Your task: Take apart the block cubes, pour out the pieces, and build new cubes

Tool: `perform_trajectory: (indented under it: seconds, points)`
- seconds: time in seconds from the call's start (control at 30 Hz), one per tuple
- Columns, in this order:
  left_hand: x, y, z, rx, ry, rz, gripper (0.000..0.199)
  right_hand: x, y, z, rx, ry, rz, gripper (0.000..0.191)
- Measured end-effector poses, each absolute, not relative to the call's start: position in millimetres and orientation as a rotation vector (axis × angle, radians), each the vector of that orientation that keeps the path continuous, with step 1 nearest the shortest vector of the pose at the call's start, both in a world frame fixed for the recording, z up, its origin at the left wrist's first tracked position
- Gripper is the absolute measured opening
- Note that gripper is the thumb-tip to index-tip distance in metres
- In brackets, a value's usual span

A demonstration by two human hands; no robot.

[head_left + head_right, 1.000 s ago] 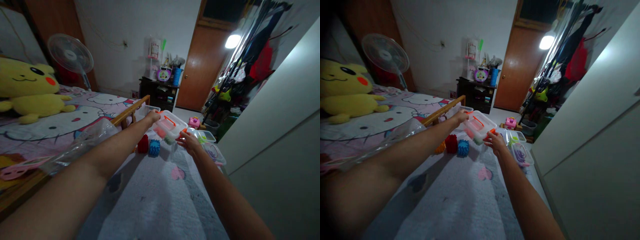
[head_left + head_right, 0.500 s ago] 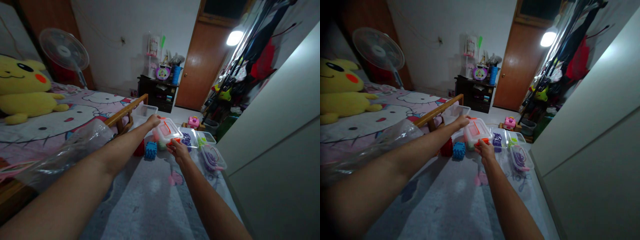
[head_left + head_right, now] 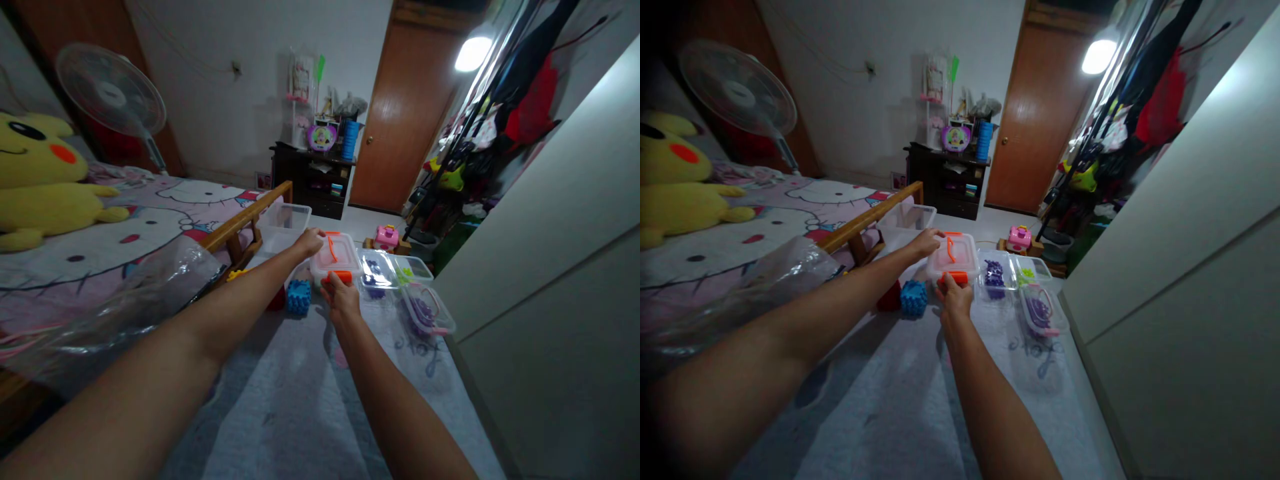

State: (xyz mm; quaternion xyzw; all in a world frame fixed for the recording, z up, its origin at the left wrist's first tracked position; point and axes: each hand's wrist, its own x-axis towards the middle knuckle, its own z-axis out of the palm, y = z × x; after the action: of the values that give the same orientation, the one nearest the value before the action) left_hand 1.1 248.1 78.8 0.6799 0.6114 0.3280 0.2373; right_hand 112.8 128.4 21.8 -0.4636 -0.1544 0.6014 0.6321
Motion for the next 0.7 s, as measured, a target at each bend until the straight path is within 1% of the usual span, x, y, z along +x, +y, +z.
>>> perform_trajectory:
  seconds: [0.13, 0.37, 0.5, 0.7]
  points:
    - [-12, 245, 87, 1.998, 1.753, 0.862, 0.047, 105, 138, 21, -1.018, -0.328, 1.35, 0.019]
    - [-36, 238, 99, 2.201, 1.869, 0.878, 0.038, 97, 156, 24, -0.996, -0.301, 1.357, 0.022]
    - [-47, 241, 97, 2.248, 1.954, 0.874, 0.044, 101, 149, 20, -1.0, -0.319, 1.417, 0.024]
    - [-60, 251, 85, 2.283, 2.1, 0.637, 0.056, 130, 113, -2, -1.078, -0.391, 1.449, 0.029]
